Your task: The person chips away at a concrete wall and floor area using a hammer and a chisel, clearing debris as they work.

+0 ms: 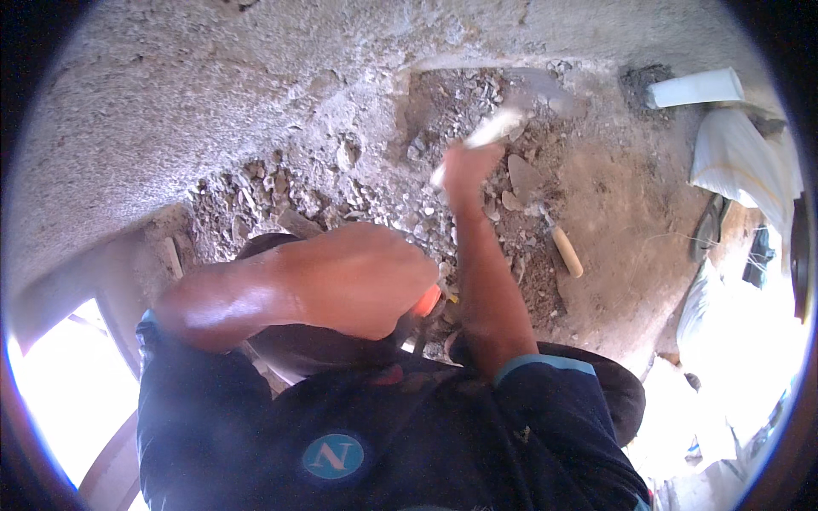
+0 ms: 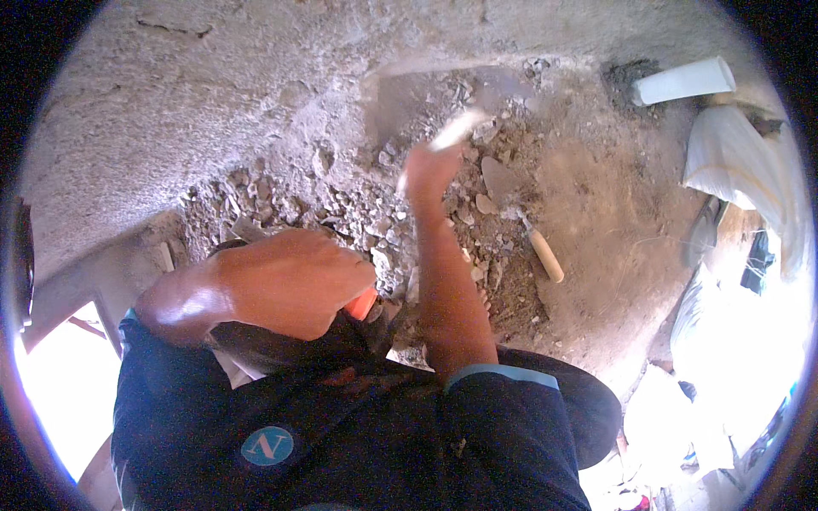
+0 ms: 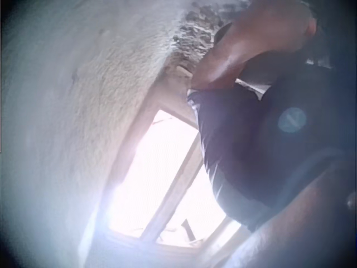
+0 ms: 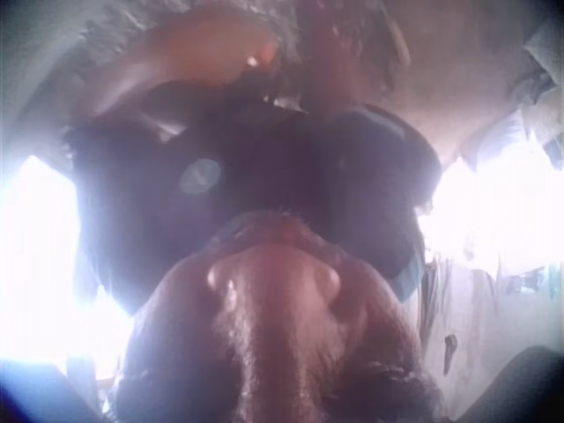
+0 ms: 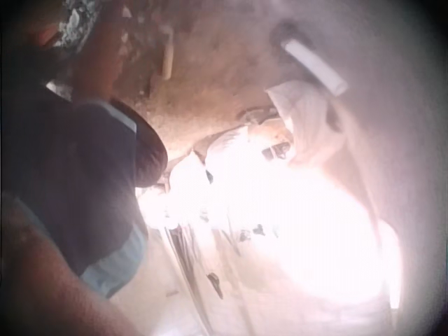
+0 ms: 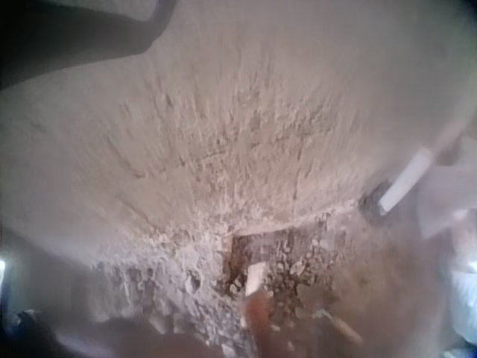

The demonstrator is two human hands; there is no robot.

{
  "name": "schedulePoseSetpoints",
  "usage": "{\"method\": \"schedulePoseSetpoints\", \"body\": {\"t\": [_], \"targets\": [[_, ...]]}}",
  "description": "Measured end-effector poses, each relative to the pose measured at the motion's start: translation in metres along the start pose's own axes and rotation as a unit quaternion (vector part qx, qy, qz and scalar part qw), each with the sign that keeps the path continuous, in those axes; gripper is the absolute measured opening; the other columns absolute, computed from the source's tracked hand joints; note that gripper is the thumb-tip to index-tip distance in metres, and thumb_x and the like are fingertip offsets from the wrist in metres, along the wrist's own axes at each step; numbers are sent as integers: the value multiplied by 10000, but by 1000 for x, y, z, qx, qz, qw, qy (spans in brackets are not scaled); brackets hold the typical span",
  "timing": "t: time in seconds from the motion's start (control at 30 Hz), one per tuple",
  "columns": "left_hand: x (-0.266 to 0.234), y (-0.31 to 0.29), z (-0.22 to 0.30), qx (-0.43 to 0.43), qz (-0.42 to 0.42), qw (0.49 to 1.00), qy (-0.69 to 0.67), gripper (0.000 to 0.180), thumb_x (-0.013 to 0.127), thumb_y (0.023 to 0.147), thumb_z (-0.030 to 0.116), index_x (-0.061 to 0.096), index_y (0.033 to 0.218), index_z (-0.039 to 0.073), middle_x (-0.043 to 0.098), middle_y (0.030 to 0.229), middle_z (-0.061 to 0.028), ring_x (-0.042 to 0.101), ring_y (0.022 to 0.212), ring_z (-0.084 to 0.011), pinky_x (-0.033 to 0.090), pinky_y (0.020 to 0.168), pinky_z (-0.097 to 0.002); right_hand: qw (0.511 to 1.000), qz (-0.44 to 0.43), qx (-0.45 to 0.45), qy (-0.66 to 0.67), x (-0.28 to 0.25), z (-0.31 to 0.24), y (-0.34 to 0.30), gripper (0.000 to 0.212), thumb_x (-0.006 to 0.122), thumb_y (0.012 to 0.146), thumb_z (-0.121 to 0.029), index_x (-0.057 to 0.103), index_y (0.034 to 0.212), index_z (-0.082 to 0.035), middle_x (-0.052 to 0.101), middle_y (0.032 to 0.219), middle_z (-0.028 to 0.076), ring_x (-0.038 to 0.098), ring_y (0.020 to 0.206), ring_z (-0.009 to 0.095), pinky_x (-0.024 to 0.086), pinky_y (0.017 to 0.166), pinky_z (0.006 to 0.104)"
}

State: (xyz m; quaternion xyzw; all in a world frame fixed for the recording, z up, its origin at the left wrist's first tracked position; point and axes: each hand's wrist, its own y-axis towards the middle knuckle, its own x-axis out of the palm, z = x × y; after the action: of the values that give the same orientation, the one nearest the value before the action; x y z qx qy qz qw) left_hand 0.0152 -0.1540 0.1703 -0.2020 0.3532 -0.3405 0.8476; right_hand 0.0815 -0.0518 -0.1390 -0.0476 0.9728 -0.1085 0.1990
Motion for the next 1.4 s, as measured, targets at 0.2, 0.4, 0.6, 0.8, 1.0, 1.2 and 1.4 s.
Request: {"method": "schedulePoseSetpoints", "body": {"t": [0.2,0.4,0.6,0.8,1.0,1.2,1.4], "targets": [[5,-1,6,-16,6,1000,-14,177,555,687,30,622,850,40,654,788,-172,641,786,-372,493,700,-469,899,-434,31,41,-39,0,-8,204,618,728,-41,555,907,33,599,702,115,556,473,182,462,447,335],[13,-4,13,-5,7,1000,13,178,555,680,24,629,841,40,651,774,-192,645,775,-379,498,696,-473,956,-79,122,256,-76,-98,12,94,574,755,20,510,817,49,526,665,79,560,505,157,472,436,278],[6,20,7,-30,-16,997,67,203,574,661,26,642,851,34,648,758,-198,649,767,-383,504,675,-485,942,-276,-10,-192,3,51,-37,354,600,721,-111,544,1012,83,645,796,219,674,722,341,542,644,424],[11,24,2,-57,-95,990,87,244,585,647,13,656,880,33,654,778,-200,651,789,-378,509,687,-476,913,-364,131,-129,-53,9,-52,198,648,690,-100,622,747,88,626,639,153,657,542,234,488,447,376],[19,7,18,-36,-50,997,57,258,571,663,-3,654,903,40,659,784,-189,657,802,-364,510,700,-469,949,-223,145,167,-22,-7,-20,200,598,714,-85,594,793,99,626,592,153,632,468,243,478,410,372],[28,15,8,-75,-70,990,94,240,576,673,5,659,894,53,664,795,-184,658,804,-361,512,704,-457,880,-425,132,-166,-46,81,-55,219,599,701,-112,634,791,84,634,624,205,667,556,296,532,529,407],[36,17,7,-67,-95,988,97,240,579,671,8,671,887,59,667,795,-177,658,792,-364,512,687,-455,752,-542,-76,-368,-64,35,-3,315,594,686,-234,676,814,42,667,762,218,683,711,344,546,657,410]]}}
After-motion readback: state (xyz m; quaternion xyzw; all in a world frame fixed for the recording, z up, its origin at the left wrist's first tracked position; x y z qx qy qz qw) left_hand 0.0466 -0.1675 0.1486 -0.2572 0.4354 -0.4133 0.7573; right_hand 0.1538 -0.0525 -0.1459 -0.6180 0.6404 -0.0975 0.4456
